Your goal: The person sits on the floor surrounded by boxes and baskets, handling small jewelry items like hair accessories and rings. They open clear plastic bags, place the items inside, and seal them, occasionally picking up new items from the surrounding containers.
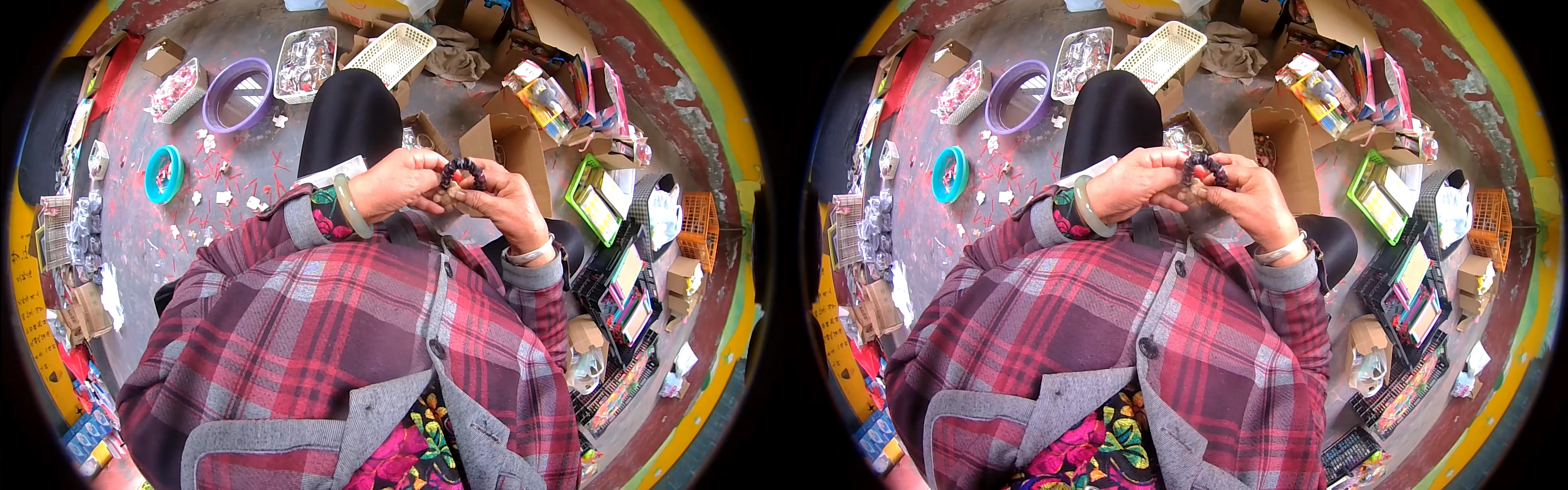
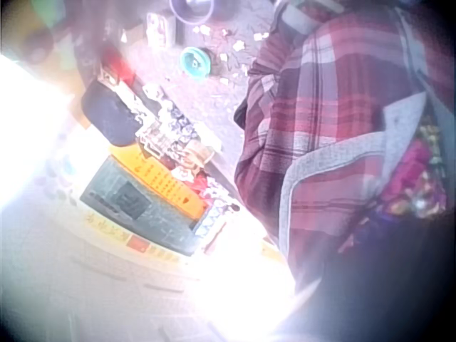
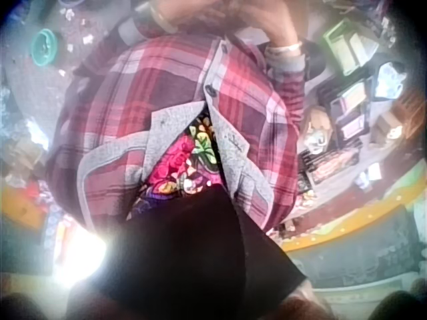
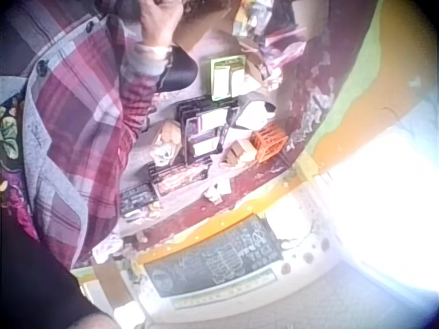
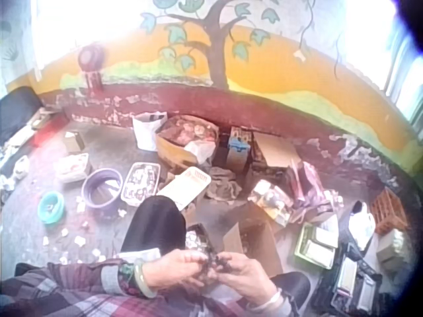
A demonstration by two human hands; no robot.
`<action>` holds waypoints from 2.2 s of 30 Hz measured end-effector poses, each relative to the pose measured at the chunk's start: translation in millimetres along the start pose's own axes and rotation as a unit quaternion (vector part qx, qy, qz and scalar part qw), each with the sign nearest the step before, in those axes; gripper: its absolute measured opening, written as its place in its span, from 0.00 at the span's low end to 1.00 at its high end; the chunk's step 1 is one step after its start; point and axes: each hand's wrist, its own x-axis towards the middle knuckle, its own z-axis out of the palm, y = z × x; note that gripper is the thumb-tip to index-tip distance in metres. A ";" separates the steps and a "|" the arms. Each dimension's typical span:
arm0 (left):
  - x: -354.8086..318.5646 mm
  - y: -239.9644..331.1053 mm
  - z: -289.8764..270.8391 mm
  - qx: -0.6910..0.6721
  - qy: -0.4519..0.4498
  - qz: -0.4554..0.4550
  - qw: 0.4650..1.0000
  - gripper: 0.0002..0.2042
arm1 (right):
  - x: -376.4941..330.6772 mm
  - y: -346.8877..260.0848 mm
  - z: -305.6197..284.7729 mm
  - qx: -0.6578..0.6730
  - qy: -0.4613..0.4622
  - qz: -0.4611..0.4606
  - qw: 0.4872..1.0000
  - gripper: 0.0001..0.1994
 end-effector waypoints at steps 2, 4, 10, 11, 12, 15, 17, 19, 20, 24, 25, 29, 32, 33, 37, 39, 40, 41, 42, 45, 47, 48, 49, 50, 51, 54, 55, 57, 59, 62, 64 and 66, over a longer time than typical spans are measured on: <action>-0.1 0.3 0.7 -0.018 0.003 -0.009 1.000 0.13 | -1.0 -2.1 -0.5 0.014 0.001 0.020 1.000 0.08; -0.6 1.5 2.0 -0.037 0.003 -0.009 0.999 0.14 | -1.3 -2.3 -1.7 0.016 0.003 0.018 1.000 0.08; 4.5 -7.7 -6.1 -0.044 -0.010 -0.009 0.999 0.14 | -0.3 -4.1 -3.5 0.003 -0.003 0.002 1.000 0.09; 4.3 -7.9 -7.2 -0.040 -0.010 -0.018 0.999 0.14 | -0.6 -5.8 -2.3 0.004 -0.002 0.006 1.000 0.09; 4.2 -8.1 -7.7 -0.037 -0.011 -0.028 0.999 0.14 | -1.0 -7.5 -1.6 0.005 -0.002 0.010 1.000 0.09; 3.4 -4.8 -4.6 -0.029 0.004 -0.058 0.998 0.13 | -1.9 -13.2 -1.8 -0.001 0.004 0.017 1.000 0.09; 0.9 -1.9 1.8 -0.033 0.010 -0.045 0.998 0.09 | -1.3 -10.2 -3.2 -0.015 0.013 0.009 1.000 0.08; 0.9 -2.2 3.5 -0.024 0.010 -0.032 0.999 0.10 | -0.7 -8.6 -3.8 -0.018 0.022 0.006 1.000 0.08; 2.1 -4.5 2.3 -0.013 0.008 -0.026 1.000 0.12 | -0.5 -8.3 -3.7 -0.013 0.026 0.007 1.000 0.07; 4.2 -9.4 2.0 0.023 0.017 -0.003 1.000 0.14 | 0.4 -10.4 -5.6 -0.008 0.018 0.014 1.000 0.12; 4.2 -9.2 2.6 0.033 0.016 0.003 0.999 0.13 | 1.0 -10.0 -5.5 0.015 0.028 0.038 0.999 0.14; 3.2 -8.3 4.3 0.069 0.013 0.021 0.997 0.12 | 2.4 -20.0 0.4 0.033 0.046 0.067 0.996 0.21; 2.7 -11.1 4.7 0.066 0.009 0.036 0.997 0.12 | 5.6 -14.3 -2.2 0.003 0.015 0.053 0.998 0.21; 3.0 -12.5 4.8 0.060 0.007 0.042 0.997 0.12 | 7.3 -11.5 -3.6 -0.005 0.001 0.051 0.999 0.20; 3.1 -14.3 5.7 0.069 0.001 0.057 0.996 0.12 | 10.9 -14.0 -4.3 -0.066 -0.025 0.044 0.997 0.19; 1.7 -11.4 7.2 0.082 0.004 0.053 0.995 0.12 | 12.7 -15.3 -3.4 -0.079 -0.026 0.039 0.996 0.19; 1.6 -11.7 7.2 0.086 0.006 0.054 0.995 0.12 | 13.8 -16.9 -3.5 -0.092 -0.030 0.038 0.995 0.18; 1.6 -12.3 7.0 0.091 0.007 0.056 0.994 0.12 | 14.9 -19.1 -3.7 -0.106 -0.035 0.038 0.993 0.18; 1.8 -13.0 6.9 0.095 0.009 0.057 0.994 0.12 | 15.7 -20.3 -3.7 -0.120 -0.039 0.038 0.991 0.18; 2.8 -15.2 5.9 0.107 0.004 0.056 0.993 0.13 | 17.3 -21.4 -1.9 -0.139 -0.044 0.019 0.989 0.16; 0.7 -12.3 9.1 0.104 0.009 0.073 0.992 0.12 | 17.7 -20.3 -2.0 -0.143 -0.043 0.033 0.988 0.15; -0.1 -11.3 10.2 0.103 0.012 0.081 0.991 0.12 | 17.9 -19.4 -2.3 -0.145 -0.043 0.040 0.988 0.14; 1.2 -12.9 8.7 0.113 0.015 0.089 0.989 0.12 | 17.7 -18.4 -3.0 -0.167 -0.036 0.038 0.985 0.14; 3.2 -14.9 6.5 0.124 0.018 0.097 0.987 0.12 | 17.2 -17.5 -3.9 -0.188 -0.029 0.035 0.981 0.14; 4.1 -15.6 5.6 0.134 0.021 0.105 0.985 0.12 | 16.8 -17.2 -4.3 -0.210 -0.022 0.032 0.977 0.13; 0.8 -10.2 11.9 0.091 0.064 0.126 0.986 0.13 | 15.2 -17.7 -2.3 -0.119 0.013 0.068 0.991 0.11; 2.4 -11.2 10.4 0.093 0.071 0.123 0.985 0.14 | 15.0 -16.9 -3.1 -0.119 0.011 0.066 0.991 0.10; 6.3 -13.2 5.1 0.097 0.089 0.119 0.984 0.15 | 15.2 -15.2 -4.6 -0.119 0.006 0.062 0.991 0.08; 7.5 -13.1 2.9 0.101 0.070 0.106 0.987 0.14 | 15.0 -15.6 -2.9 -0.106 0.011 0.051 0.993 0.06; 6.2 -8.9 1.1 0.145 0.066 0.068 0.985 0.12 | 14.0 -13.9 -3.4 -0.060 0.011 0.052 0.997 0.05; 6.8 -7.8 -1.5 0.175 0.059 0.061 0.981 0.10 | 12.9 -13.9 -5.6 -0.030 0.007 0.063 0.998 0.04; 10.1 -12.3 -7.6 0.190 0.041 0.079 0.978 0.09 | 12.6 -16.3 -7.4 -0.012 -0.002 0.079 0.997 0.04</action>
